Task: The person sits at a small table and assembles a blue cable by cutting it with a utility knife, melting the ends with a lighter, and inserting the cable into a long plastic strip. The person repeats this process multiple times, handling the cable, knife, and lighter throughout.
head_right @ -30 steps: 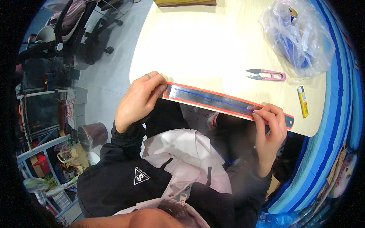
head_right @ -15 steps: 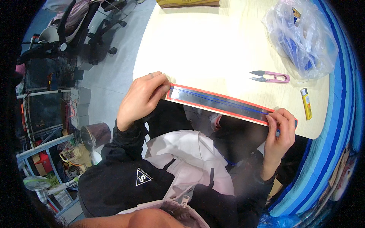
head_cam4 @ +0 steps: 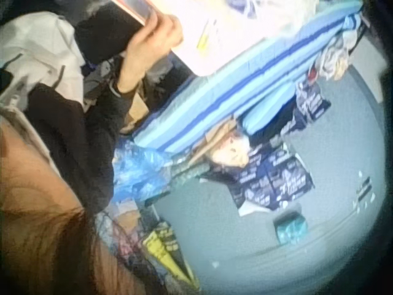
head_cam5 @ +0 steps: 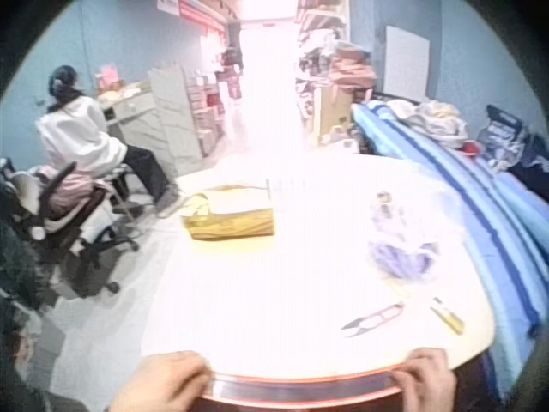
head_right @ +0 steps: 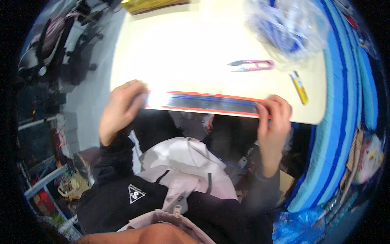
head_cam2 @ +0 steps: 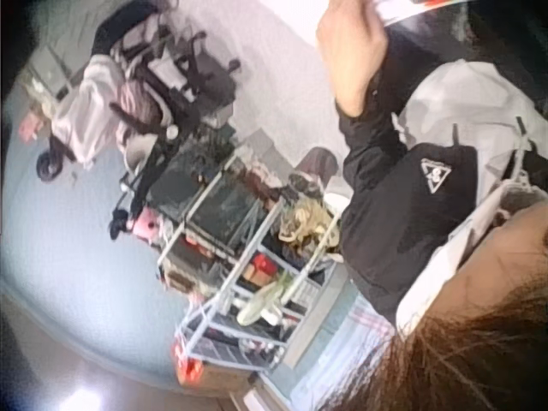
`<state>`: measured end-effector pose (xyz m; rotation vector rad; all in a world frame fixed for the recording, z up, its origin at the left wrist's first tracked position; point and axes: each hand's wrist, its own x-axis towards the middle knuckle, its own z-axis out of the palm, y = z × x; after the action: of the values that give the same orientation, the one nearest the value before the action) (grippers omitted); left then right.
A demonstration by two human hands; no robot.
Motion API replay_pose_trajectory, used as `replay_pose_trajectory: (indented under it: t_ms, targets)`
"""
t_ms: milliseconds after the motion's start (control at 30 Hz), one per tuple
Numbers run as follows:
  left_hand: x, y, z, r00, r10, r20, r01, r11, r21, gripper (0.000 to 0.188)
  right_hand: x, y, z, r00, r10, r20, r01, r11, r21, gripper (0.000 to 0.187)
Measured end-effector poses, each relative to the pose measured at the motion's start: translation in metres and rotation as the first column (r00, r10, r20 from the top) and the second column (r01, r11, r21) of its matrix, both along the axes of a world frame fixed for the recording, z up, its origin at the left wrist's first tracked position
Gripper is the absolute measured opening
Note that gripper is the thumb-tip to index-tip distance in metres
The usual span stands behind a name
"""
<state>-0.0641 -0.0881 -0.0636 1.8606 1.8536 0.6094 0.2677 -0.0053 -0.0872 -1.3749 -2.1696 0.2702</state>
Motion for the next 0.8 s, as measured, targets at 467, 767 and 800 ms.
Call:
replay_pose_trajectory:
  t_ms: [467, 767, 800]
  targets:
    - [0.005, 0.002, 0.005, 0.998, 0.031, 0.047, -0.028, 0.998, -0.06, 0.004, 0.001, 0.0, 0.003, 0.988, 0.002, -0.155, -0.02, 0.993, -0.113, 0.013]
    - [-0.004, 0.004, 0.0, 0.997, -0.045, 0.065, 0.049, 0.998, -0.05, 0.009, -0.03, -0.038, 0.003, 0.803, 0.298, -0.516, -0.373, 0.927, -0.045, 0.01]
    - [-0.004, 0.004, 0.0, 0.997, -0.042, 0.068, 0.045, 0.998, -0.043, 0.009, -0.042, -0.049, -0.002, 0.778, 0.369, -0.509, -0.498, 0.856, -0.141, 0.016]
